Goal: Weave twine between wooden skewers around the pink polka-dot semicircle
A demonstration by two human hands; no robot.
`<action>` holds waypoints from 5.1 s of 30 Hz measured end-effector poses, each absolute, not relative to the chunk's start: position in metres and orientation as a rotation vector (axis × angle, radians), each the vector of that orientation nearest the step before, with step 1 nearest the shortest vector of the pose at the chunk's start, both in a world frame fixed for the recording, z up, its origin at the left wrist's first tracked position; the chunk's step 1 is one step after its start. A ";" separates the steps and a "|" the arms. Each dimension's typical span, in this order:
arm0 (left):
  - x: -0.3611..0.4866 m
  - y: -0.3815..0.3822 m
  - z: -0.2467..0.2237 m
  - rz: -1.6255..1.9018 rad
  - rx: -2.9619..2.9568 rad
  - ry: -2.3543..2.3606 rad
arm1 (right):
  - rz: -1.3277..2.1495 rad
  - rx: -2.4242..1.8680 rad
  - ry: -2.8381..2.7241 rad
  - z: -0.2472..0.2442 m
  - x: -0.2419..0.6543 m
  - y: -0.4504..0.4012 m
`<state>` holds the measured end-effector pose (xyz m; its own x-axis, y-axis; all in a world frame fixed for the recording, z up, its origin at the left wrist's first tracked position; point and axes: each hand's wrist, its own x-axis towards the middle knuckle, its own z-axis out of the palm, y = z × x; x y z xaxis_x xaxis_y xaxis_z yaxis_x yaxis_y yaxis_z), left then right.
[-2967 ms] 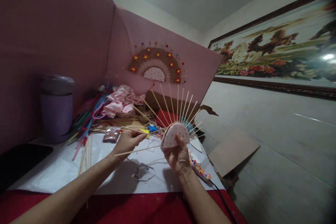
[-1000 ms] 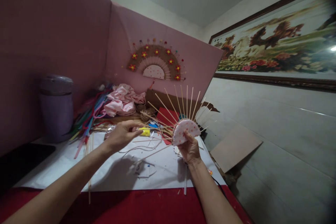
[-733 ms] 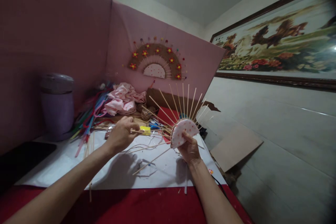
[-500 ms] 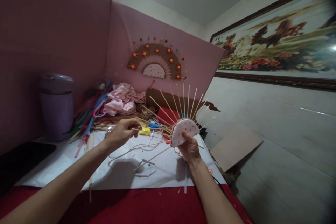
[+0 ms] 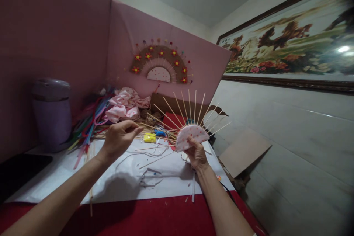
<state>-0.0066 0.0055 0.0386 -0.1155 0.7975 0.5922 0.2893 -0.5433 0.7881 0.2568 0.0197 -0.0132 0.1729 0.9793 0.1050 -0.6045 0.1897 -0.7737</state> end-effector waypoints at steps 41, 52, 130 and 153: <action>0.015 0.004 0.006 0.858 1.267 0.707 | 1.393 -0.376 -0.548 -0.003 0.243 0.013; 0.051 -0.009 -0.028 0.712 1.487 0.787 | 1.422 -0.349 -0.647 -0.003 0.212 0.002; 0.052 -0.020 -0.015 1.193 2.073 1.297 | 1.371 -0.326 -0.615 -0.009 0.203 0.000; 0.060 -0.032 -0.004 1.365 1.263 0.763 | 1.360 -0.396 -0.763 -0.013 0.181 -0.016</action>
